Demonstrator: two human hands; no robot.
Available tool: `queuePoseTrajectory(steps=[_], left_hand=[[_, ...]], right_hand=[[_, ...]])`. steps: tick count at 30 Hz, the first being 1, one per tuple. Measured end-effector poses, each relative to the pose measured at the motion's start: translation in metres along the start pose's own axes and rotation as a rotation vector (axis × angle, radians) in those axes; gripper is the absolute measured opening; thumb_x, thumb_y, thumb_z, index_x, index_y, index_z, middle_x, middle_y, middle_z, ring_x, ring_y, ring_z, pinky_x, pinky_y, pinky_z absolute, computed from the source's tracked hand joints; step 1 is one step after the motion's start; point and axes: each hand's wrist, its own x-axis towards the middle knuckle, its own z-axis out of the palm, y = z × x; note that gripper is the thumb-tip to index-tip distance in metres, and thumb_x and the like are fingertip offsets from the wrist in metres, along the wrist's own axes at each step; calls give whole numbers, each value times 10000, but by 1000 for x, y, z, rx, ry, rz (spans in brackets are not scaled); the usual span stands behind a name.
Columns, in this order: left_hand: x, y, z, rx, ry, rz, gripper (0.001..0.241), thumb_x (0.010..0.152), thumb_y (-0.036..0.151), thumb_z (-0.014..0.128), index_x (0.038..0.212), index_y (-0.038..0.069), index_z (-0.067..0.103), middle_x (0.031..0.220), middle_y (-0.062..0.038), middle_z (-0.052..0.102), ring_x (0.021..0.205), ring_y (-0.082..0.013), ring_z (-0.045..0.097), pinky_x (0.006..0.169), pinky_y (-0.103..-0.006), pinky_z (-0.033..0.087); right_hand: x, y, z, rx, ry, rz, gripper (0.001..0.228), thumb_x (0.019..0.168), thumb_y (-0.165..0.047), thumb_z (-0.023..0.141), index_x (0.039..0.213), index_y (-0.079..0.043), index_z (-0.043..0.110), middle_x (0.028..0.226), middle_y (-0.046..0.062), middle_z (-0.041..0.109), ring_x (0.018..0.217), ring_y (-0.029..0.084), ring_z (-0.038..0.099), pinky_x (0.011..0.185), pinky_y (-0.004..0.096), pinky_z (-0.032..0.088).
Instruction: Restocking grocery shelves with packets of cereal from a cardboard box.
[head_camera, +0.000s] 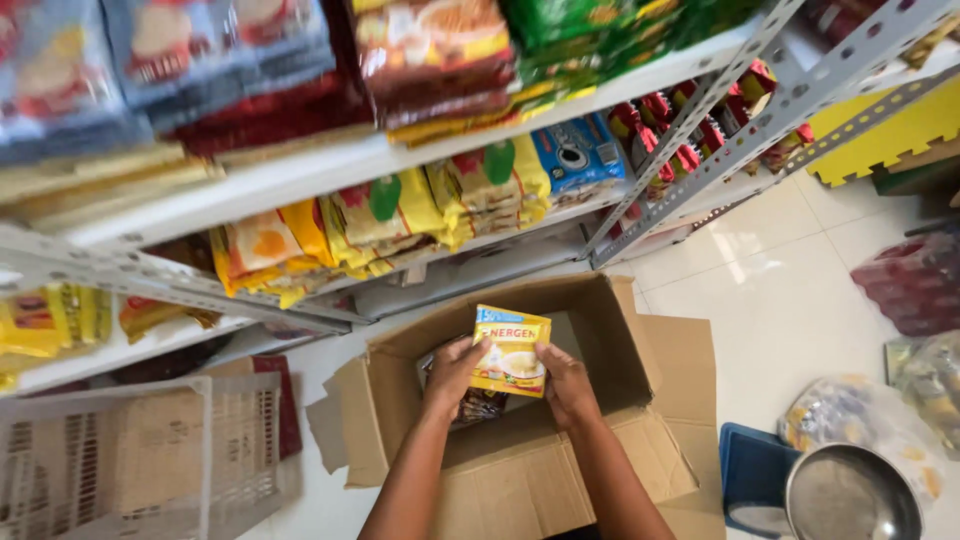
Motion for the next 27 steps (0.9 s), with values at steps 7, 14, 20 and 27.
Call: queuePoseTrajectory(steps=[7, 14, 20, 27], left_hand=[[-46, 72, 6, -172, -7, -154, 313, 941, 234, 730, 1134, -12, 724, 970, -77, 766, 790, -132, 728, 684, -284, 606], [-106, 141, 24, -127, 48, -232, 311, 934, 279, 693, 1129, 42, 742, 904, -29, 770, 711, -103, 714, 554, -251, 578], [-136, 211, 46, -95, 53, -190, 252, 912, 199, 761, 1060, -5, 761, 822, -82, 753, 645, -132, 692, 556, -264, 579], [-109, 347, 94, -79, 53, 19, 153, 870, 138, 773, 971, 27, 741, 809, -91, 763, 634, -155, 687, 484, -267, 535]], right_hand=[[-38, -70, 41, -264, -125, -8, 184, 915, -64, 752, 1052, 59, 741, 979, 113, 779, 837, 131, 706, 773, 282, 555], [-92, -132, 81, -641, 24, -107, 221, 897, -169, 826, 784, -7, 726, 669, -8, 651, 561, 41, 460, 495, 240, 339], [-127, -205, 117, -790, -59, -183, 260, 894, -215, 822, 731, -38, 724, 648, -36, 628, 577, 22, 464, 506, 233, 363], [-154, -348, 199, -827, -182, -299, 171, 922, -247, 720, 860, -90, 742, 685, -66, 643, 614, 26, 535, 554, 225, 423]])
